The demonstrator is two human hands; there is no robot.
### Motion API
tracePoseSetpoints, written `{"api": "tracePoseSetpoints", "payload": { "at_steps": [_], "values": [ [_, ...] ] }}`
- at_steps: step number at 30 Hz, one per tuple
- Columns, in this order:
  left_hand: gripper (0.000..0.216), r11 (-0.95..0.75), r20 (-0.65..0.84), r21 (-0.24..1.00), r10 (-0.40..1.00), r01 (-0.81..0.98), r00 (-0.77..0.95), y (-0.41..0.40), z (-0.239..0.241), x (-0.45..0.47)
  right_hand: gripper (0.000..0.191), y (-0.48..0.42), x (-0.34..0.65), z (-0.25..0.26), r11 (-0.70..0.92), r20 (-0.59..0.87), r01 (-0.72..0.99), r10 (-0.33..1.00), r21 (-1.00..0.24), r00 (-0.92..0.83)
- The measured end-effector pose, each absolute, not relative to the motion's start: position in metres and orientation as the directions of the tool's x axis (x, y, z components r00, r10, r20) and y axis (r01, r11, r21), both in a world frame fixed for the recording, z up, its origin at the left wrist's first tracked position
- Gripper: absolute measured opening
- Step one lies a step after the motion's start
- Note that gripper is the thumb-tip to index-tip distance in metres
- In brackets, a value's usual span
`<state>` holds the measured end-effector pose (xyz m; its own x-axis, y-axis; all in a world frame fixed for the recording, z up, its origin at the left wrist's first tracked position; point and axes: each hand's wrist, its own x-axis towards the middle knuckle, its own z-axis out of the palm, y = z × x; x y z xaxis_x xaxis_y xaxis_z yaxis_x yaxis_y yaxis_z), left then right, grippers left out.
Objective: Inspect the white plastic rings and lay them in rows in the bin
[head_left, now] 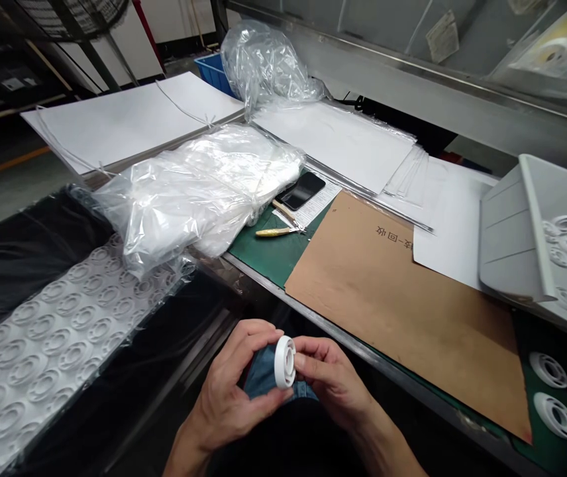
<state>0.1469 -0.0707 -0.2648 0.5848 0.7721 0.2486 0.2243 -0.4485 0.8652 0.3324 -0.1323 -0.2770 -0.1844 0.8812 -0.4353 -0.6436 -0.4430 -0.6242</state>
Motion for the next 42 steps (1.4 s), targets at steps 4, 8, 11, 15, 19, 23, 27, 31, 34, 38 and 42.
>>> {"api": "tracePoseSetpoints", "payload": {
  "at_steps": [4,8,11,15,19,23,27,31,34,38,42],
  "values": [
    [0.060,-0.421,0.232,0.878,0.789,0.227,0.569,-0.071,-0.266,0.148,0.036,-0.131,0.331,-0.278,-0.503,-0.479,-0.655,0.845,-0.565,-0.236],
    [0.051,-0.390,0.214,0.892,0.810,0.229,0.547,-0.069,-0.266,0.149,0.034,-0.131,0.330,-0.279,-0.519,-0.493,-0.645,0.835,-0.561,-0.243],
    [0.045,-0.358,0.186,0.903,0.823,0.237,0.536,-0.068,-0.266,0.150,0.036,-0.132,0.329,-0.279,-0.530,-0.487,-0.623,0.834,-0.575,-0.259],
    [0.042,-0.296,0.128,0.922,0.843,0.252,0.523,-0.068,-0.266,0.149,0.038,-0.133,0.328,-0.280,-0.536,-0.490,-0.621,0.830,-0.572,-0.265],
    [0.042,-0.201,0.059,0.950,0.866,0.238,0.496,-0.070,-0.269,0.147,0.042,-0.135,0.328,-0.280,-0.533,-0.481,-0.631,0.833,-0.563,-0.275],
    [0.047,-0.091,-0.027,0.971,0.877,0.220,0.480,-0.071,-0.274,0.145,0.042,-0.136,0.329,-0.282,-0.518,-0.467,-0.648,0.842,-0.559,-0.270],
    [0.051,0.018,-0.117,0.978,0.875,0.210,0.471,-0.071,-0.279,0.144,0.045,-0.137,0.328,-0.286,-0.513,-0.462,-0.642,0.846,-0.569,-0.266],
    [0.053,0.110,-0.176,0.980,0.871,0.168,0.459,-0.071,-0.283,0.142,0.044,-0.137,0.328,-0.287,-0.505,-0.451,-0.645,0.852,-0.573,-0.266],
    [0.057,0.183,-0.224,0.974,0.854,0.133,0.470,-0.072,-0.286,0.141,0.043,-0.138,0.328,-0.287,-0.504,-0.449,-0.655,0.852,-0.563,-0.269],
    [0.063,0.260,-0.274,0.961,0.826,0.098,0.493,-0.071,-0.289,0.140,0.040,-0.138,0.328,-0.285,-0.489,-0.441,-0.676,0.859,-0.551,-0.261],
    [0.064,0.327,-0.303,0.944,0.801,0.047,0.516,-0.070,-0.290,0.140,0.040,-0.137,0.328,-0.283,-0.481,-0.437,-0.686,0.862,-0.546,-0.257]
  ]
}}
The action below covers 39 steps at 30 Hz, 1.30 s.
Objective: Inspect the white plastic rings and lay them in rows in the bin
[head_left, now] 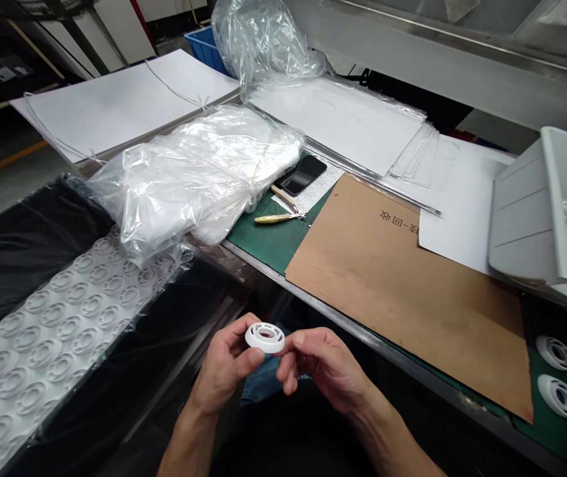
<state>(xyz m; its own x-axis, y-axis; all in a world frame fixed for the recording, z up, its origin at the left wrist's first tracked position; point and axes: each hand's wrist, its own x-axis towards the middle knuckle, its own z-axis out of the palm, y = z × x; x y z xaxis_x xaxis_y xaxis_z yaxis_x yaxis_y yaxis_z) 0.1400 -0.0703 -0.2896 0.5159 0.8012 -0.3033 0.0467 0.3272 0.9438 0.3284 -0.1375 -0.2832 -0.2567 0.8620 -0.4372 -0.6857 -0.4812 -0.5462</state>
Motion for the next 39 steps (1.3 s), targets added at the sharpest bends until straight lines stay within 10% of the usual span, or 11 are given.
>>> {"api": "tracePoseSetpoints", "payload": {
  "at_steps": [8,26,39],
  "values": [
    [0.059,0.297,-0.235,0.955,0.798,-0.023,0.556,-0.070,-0.292,0.141,0.037,-0.136,0.328,-0.276,-0.455,-0.447,-0.631,0.875,-0.628,-0.187],
    [0.067,-0.417,0.311,0.896,0.833,0.150,0.458,-0.078,-0.304,0.135,0.016,-0.137,0.336,-0.269,-0.327,-0.338,-0.410,0.940,-0.851,-0.047],
    [0.055,-0.344,0.256,0.929,0.862,0.135,0.438,-0.085,-0.308,0.137,0.017,-0.139,0.335,-0.269,-0.276,-0.281,-0.393,0.959,-0.877,-0.047]
  ]
}}
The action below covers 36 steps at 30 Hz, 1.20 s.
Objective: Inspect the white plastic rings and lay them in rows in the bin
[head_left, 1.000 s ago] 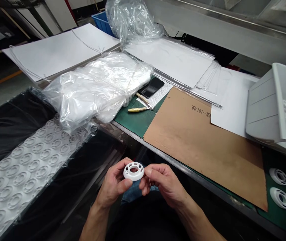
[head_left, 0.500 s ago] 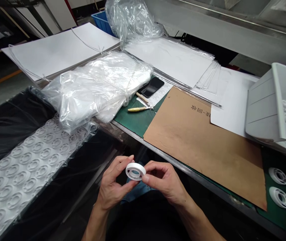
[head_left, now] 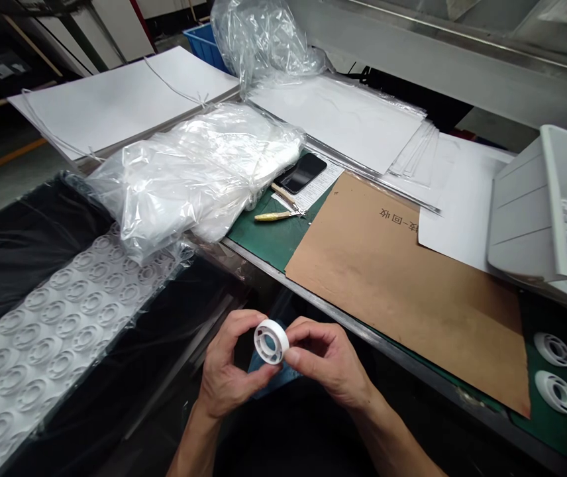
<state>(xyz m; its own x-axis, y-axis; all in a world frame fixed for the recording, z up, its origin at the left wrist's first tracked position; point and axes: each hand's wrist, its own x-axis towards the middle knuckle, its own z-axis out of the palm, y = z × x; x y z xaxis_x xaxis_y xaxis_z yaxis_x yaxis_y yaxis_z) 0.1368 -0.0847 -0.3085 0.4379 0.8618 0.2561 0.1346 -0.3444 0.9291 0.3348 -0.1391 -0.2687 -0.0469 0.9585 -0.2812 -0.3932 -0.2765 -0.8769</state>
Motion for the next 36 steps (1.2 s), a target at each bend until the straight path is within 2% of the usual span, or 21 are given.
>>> {"api": "tracePoseSetpoints", "payload": {
  "at_steps": [10,15,22,27,33,36],
  "values": [
    [0.052,-0.197,0.155,0.979,0.885,0.052,0.439,-0.086,-0.307,0.143,0.031,-0.139,0.333,-0.274,-0.222,-0.212,-0.443,0.975,-0.869,-0.074],
    [0.054,-0.170,0.128,0.984,0.888,0.056,0.442,-0.084,-0.304,0.141,0.029,-0.139,0.332,-0.275,-0.218,-0.210,-0.458,0.975,-0.862,-0.069],
    [0.050,-0.182,0.128,0.979,0.896,0.088,0.425,-0.090,-0.309,0.139,0.026,-0.141,0.333,-0.274,-0.228,-0.212,-0.437,0.973,-0.870,-0.087],
    [0.053,-0.259,0.202,0.961,0.896,0.097,0.396,-0.090,-0.307,0.142,0.025,-0.138,0.333,-0.276,-0.230,-0.215,-0.393,0.973,-0.890,-0.083],
    [0.058,-0.388,0.306,0.879,0.905,0.277,0.294,-0.098,-0.281,0.109,0.026,-0.148,0.333,-0.280,-0.331,-0.314,-0.263,0.943,-0.906,-0.107],
    [0.058,-0.374,0.363,0.776,0.923,0.509,0.125,-0.107,-0.257,0.049,0.030,-0.153,0.338,-0.292,-0.387,-0.375,-0.181,0.922,-0.904,-0.101]
  ]
}}
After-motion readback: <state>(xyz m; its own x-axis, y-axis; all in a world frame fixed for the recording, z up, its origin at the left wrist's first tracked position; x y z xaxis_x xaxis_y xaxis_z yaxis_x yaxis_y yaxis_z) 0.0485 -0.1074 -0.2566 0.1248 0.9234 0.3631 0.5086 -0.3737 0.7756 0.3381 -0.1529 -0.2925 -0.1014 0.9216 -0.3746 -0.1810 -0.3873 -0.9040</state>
